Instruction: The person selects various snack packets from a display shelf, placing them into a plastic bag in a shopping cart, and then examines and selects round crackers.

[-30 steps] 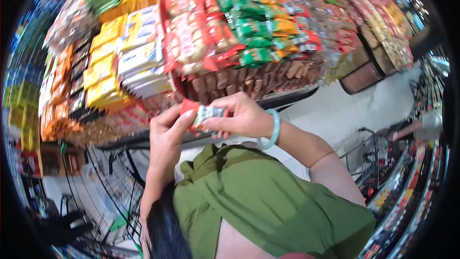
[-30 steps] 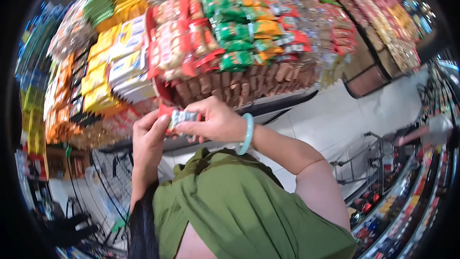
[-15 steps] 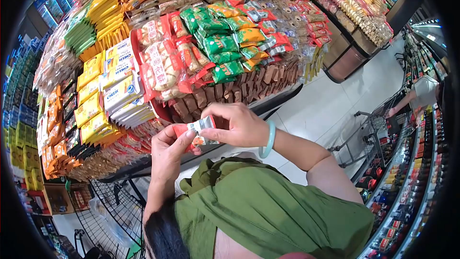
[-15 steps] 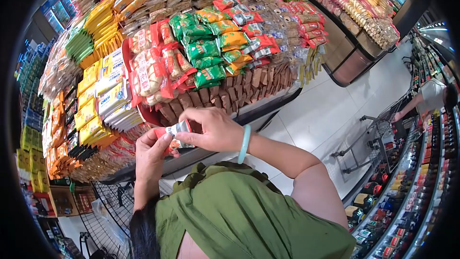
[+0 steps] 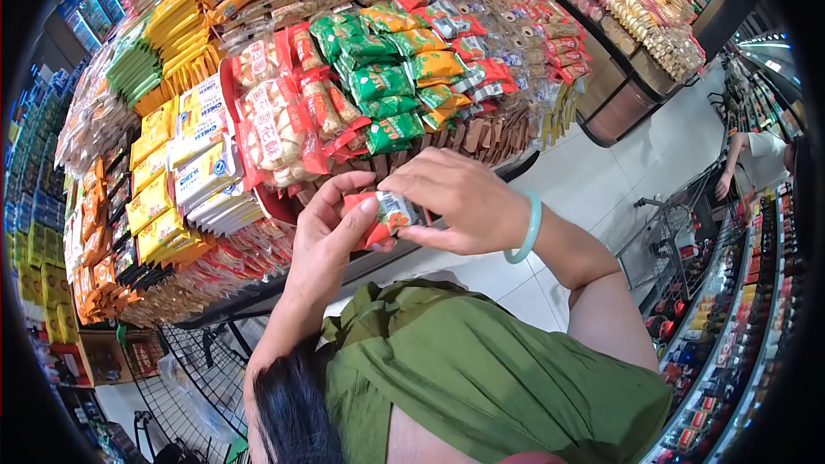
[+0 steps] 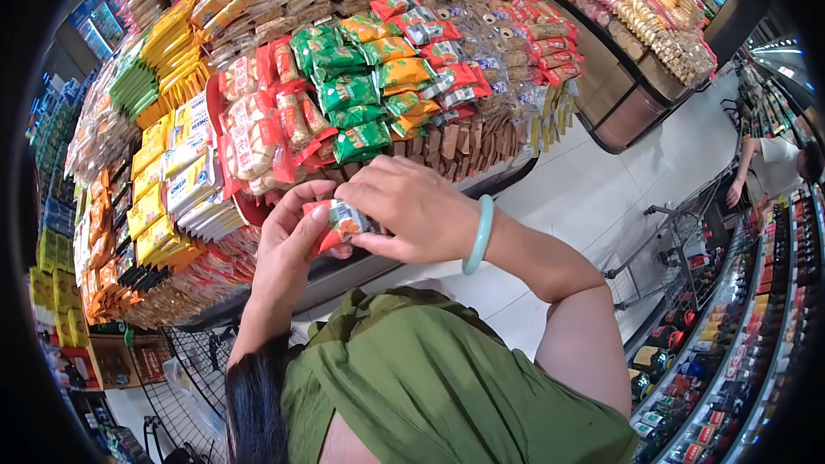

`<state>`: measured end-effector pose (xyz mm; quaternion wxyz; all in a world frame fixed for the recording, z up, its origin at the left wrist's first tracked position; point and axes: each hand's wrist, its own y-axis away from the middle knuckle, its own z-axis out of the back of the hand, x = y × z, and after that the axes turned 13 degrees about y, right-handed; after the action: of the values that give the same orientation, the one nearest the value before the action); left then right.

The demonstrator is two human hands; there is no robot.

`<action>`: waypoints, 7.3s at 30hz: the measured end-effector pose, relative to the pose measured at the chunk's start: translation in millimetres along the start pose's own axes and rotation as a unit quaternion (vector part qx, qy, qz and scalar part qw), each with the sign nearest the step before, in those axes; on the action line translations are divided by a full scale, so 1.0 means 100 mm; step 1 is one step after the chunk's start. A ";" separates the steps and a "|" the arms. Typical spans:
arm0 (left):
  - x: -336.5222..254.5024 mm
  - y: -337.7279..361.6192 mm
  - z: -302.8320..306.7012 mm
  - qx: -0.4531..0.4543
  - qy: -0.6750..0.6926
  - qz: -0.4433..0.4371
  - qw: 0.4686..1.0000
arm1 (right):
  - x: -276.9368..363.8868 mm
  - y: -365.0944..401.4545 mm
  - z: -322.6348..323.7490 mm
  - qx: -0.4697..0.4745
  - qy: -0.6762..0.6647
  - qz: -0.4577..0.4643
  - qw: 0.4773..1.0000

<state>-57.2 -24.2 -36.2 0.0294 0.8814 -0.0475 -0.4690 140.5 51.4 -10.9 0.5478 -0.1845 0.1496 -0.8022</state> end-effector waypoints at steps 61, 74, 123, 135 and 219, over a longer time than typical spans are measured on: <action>0.40 0.33 0.62 -0.122 0.000 0.068 0.990 | -0.64 0.34 0.65 -0.175 0.025 -0.114 0.978; 0.52 1.45 1.51 -0.301 0.105 -0.078 0.945 | 0.79 -0.30 -1.75 0.145 -0.242 0.163 0.945; 2.63 4.45 7.15 -0.618 -0.178 0.373 0.668 | 5.57 -2.33 -5.41 0.293 -0.237 0.414 0.829; 2.41 5.12 7.04 -0.665 -0.021 0.273 0.695 | 5.59 -2.50 -5.45 0.300 -0.257 0.440 0.806; 1.07 5.26 6.57 -0.491 0.264 0.005 0.830 | 5.80 -2.84 -5.53 0.332 -0.376 0.054 0.863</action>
<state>-572.5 -564.0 -440.7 0.4724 0.8407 0.1941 -0.1797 -540.5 -368.0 -299.3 0.6341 -0.2709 -0.3338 -0.6428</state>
